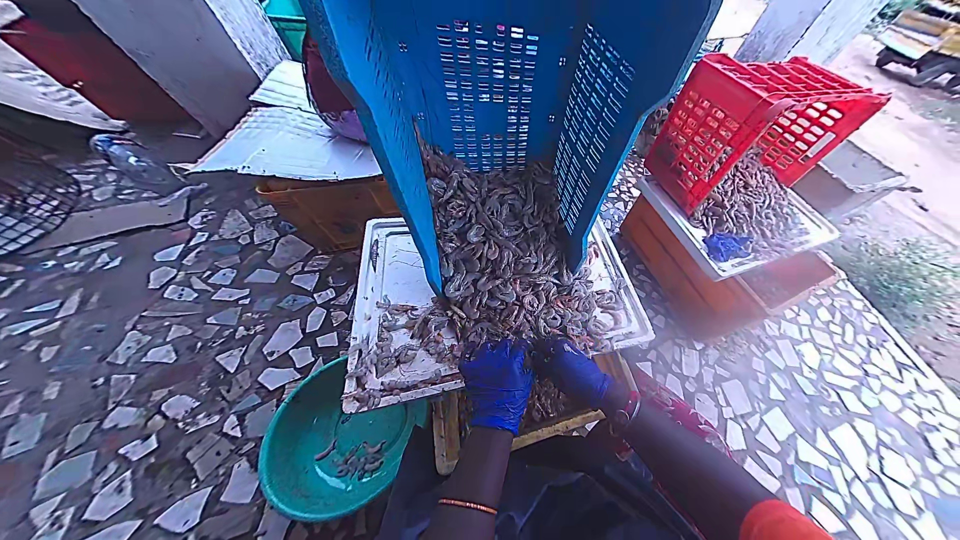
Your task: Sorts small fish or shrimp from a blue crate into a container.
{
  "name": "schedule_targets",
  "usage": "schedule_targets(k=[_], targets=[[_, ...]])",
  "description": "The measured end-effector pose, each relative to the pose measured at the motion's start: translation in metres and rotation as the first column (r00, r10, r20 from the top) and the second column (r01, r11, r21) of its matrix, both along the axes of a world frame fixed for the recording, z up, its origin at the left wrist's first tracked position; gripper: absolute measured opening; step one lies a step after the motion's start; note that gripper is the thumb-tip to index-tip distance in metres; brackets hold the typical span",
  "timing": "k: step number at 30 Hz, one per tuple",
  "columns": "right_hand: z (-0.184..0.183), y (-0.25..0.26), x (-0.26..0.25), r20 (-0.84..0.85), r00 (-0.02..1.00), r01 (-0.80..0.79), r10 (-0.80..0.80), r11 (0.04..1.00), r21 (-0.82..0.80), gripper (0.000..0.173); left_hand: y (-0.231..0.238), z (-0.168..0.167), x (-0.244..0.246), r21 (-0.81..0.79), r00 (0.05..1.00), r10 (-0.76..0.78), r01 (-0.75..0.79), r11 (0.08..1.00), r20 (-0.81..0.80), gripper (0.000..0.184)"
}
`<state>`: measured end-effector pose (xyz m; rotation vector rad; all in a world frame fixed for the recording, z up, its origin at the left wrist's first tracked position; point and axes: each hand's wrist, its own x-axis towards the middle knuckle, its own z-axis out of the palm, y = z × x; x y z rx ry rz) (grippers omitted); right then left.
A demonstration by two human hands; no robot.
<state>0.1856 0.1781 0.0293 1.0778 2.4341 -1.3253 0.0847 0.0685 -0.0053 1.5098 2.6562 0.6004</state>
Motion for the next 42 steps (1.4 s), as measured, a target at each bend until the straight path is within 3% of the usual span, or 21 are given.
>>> schedule_targets(k=[3, 5, 7, 9, 11, 12, 14, 16, 17, 20, 22, 27, 30, 33, 35, 37, 38, 42], targets=[[0.003, 0.001, 0.004, 0.005, 0.986, -0.164, 0.165, 0.978, 0.125, 0.036, -0.001, 0.009, -0.008, -0.061, 0.970, 0.052, -0.039, 0.997, 0.239, 0.034], [0.000, 0.008, 0.012, -0.057, 0.977, -0.200, 0.207, 0.973, 0.112, 0.037, -0.001, 0.016, -0.013, -0.098, 0.855, 0.089, -0.045, 0.994, 0.511, 0.037], [-0.003, 0.015, 0.019, -0.146, 0.980, -0.136, 0.135, 0.991, 0.005, 0.034, -0.004, 0.018, -0.018, -0.136, 0.730, 0.161, -0.093, 0.986, 0.665, 0.041], [-0.003, 0.021, 0.023, -0.164, 0.986, -0.037, 0.021, 0.995, -0.095, 0.034, -0.007, 0.020, -0.026, -0.206, 0.685, 0.278, -0.187, 0.960, 0.674, 0.040], [-0.005, 0.026, 0.027, -0.153, 0.988, -0.007, -0.009, 0.994, -0.106, 0.034, -0.010, 0.021, -0.035, -0.285, 0.746, 0.346, -0.215, 0.934, 0.570, 0.040], [-0.006, 0.027, 0.028, -0.143, 0.990, -0.015, 0.001, 0.995, -0.094, 0.033, -0.012, 0.019, -0.038, -0.282, 0.771, 0.332, -0.205, 0.937, 0.544, 0.050], [-0.005, 0.027, 0.026, -0.120, 0.990, -0.082, 0.077, 0.996, -0.031, 0.030, -0.015, 0.009, -0.039, -0.129, 0.715, 0.178, -0.123, 0.984, 0.676, 0.070], [0.001, 0.025, 0.022, -0.121, 0.977, -0.173, 0.176, 0.984, 0.036, 0.029, -0.015, 0.000, -0.036, 0.068, 0.572, -0.069, 0.023, 0.997, 0.817, 0.064], [0.004, 0.023, 0.019, -0.118, 0.971, -0.202, 0.209, 0.977, 0.067, 0.029, -0.013, 0.000, -0.033, 0.090, 0.544, -0.119, 0.078, 0.993, 0.831, 0.060], [0.013, 0.020, 0.014, -0.035, 0.969, -0.239, 0.244, 0.965, 0.105, 0.033, -0.010, 0.013, -0.025, -0.060, 0.645, -0.045, 0.140, 0.988, 0.763, 0.049], [0.015, 0.021, 0.015, -0.019, 0.981, -0.190, 0.191, 0.981, 0.049, 0.034, -0.008, 0.021, -0.022, -0.136, 0.732, -0.010, 0.139, 0.981, 0.681, 0.043], [0.015, 0.024, 0.024, -0.011, 0.995, -0.100, 0.099, 0.991, -0.092, 0.038, -0.009, 0.027, -0.016, -0.067, 0.784, -0.022, 0.081, 0.994, 0.620, 0.036], [0.012, 0.023, 0.031, -0.154, 0.988, -0.049, 0.007, 0.962, -0.270, 0.035, -0.012, 0.027, -0.018, -0.050, 0.786, 0.007, 0.031, 0.998, 0.618, 0.033], [0.015, 0.026, 0.040, -0.393, 0.915, -0.116, -0.091, 0.873, -0.473, 0.023, -0.011, 0.024, -0.026, -0.162, 0.756, 0.123, -0.022, 0.986, 0.643, 0.031], [0.019, 0.031, 0.041, -0.353, 0.935, -0.161, 0.029, 0.922, -0.352, 0.023, -0.011, 0.016, -0.033, -0.169, 0.666, 0.159, -0.050, 0.984, 0.729, 0.029], [0.018, 0.033, 0.036, -0.063, 0.980, -0.190, 0.187, 0.981, -0.042, 0.033, -0.010, 0.010, -0.031, -0.093, 0.583, 0.121, -0.077, 0.993, 0.803, 0.032], [0.010, 0.031, 0.033, -0.018, 0.984, -0.177, 0.178, 0.983, 0.042, 0.041, -0.009, 0.010, -0.028, -0.072, 0.573, 0.100, -0.072, 0.995, 0.813, 0.037], [-0.005, 0.010, 0.017, -0.279, 0.960, 0.002, 0.007, 0.999, 0.033, 0.033, -0.002, 0.018, -0.017, -0.200, 0.710, 0.139, 0.002, 0.980, 0.691, 0.066]])
